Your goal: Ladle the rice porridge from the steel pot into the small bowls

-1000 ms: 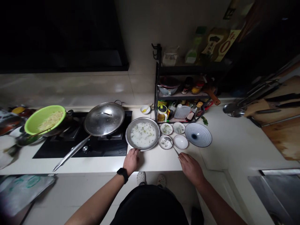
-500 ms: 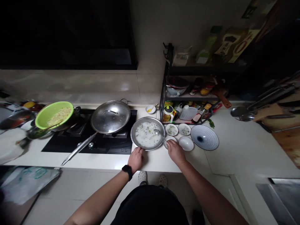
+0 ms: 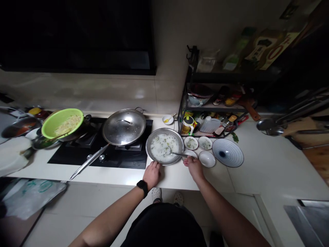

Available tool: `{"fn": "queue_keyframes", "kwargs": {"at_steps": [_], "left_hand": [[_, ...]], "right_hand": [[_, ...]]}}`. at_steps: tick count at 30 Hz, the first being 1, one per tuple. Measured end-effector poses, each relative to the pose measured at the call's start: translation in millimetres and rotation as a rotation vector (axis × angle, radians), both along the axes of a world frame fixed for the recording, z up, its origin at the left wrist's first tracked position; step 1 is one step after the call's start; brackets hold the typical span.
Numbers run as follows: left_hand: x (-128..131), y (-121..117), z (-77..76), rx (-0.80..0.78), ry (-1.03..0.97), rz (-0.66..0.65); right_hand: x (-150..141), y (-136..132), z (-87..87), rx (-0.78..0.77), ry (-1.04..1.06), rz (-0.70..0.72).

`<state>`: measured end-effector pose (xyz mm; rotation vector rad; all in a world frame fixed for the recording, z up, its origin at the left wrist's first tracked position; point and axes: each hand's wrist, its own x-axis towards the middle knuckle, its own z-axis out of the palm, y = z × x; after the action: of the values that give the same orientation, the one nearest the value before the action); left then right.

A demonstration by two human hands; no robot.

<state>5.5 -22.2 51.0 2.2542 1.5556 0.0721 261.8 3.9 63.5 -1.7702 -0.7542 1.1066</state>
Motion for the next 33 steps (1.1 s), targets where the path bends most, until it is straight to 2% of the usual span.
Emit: {"fn": "queue_keyframes", "kwargs": {"at_steps": [7, 21, 29, 33], "left_hand": [[-1, 0, -1.0, -0.016, -0.003, -0.006], [-1, -2, -3.7, 0.014, -0.017, 0.011], [0, -3, -6.9, 0.017, 0.008, 0.015], [1, -2, -6.0, 0.006, 0.014, 0.016]], "right_hand": [[1, -3, 20.3, 0.079, -0.098, 0.040], [14, -14, 51.2, 0.066, 0.035, -0.043], [58, -43, 80.3, 0.108, 0.073, -0.127], [89, -64, 80.8, 0.128, 0.048, -0.185]]}}
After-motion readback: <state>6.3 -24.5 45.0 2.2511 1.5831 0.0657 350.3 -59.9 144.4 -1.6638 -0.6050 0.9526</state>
